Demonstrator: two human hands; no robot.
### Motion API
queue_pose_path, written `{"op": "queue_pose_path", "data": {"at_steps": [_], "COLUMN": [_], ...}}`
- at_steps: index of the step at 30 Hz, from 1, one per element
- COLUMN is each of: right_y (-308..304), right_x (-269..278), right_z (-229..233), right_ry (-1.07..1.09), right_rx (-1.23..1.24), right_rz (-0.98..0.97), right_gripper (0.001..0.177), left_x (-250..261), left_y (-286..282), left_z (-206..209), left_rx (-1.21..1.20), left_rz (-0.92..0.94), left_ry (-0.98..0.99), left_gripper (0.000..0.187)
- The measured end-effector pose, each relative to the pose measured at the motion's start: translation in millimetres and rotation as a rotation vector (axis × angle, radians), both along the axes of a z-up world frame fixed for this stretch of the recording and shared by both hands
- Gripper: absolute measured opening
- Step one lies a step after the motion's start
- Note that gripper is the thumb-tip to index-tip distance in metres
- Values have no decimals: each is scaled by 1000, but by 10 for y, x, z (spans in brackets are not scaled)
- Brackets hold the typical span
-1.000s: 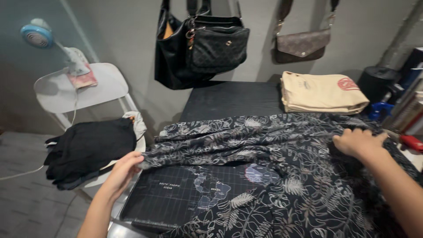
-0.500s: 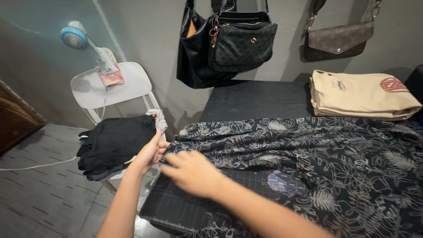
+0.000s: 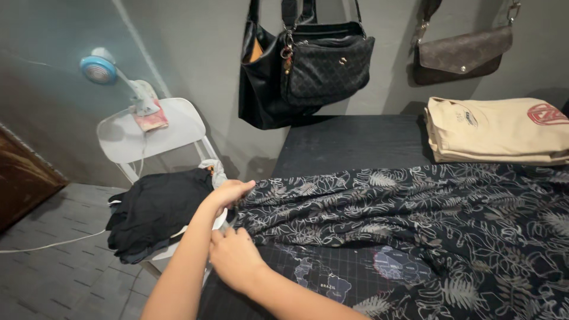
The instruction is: The person folds a beige t-shirt on a cutting mat, then folds a dark floral-patterned shirt. The folded shirts are stacked on the table.
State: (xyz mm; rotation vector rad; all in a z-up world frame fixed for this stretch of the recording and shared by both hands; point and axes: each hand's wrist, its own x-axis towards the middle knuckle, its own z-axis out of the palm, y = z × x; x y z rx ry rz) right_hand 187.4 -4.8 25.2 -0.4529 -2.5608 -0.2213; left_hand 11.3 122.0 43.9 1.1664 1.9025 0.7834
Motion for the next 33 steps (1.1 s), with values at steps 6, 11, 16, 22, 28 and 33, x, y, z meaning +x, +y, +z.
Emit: {"op": "queue_pose_path", "data": {"at_steps": [6,11,16,22,28,33], "right_y": [-15,22,136,158,188,104], "right_x": [1,-29,-36,-158,-77,416], "right_z": [-10,21,-46,-183,-69,500], "right_ry": [24,3,57,39,75,42], "right_rx": [22,16,35,-11,-5,-111], "right_rz": [68,82,28,45,-8,66], "right_gripper": [16,18,19,20,26,24], "left_x": [-167,-445,-586,-544,-384,-311], "left_y": [490,924,1085,935,890,576], "left_z": [53,118,3,77,104,82], "left_rx": [169,412,547,376,397,238], "left_rz": [131,340,474,435,253,155], "left_ry": [-245,-351,-441,-387,-421,-297], "left_gripper": [14,44,76,96,115,106]}}
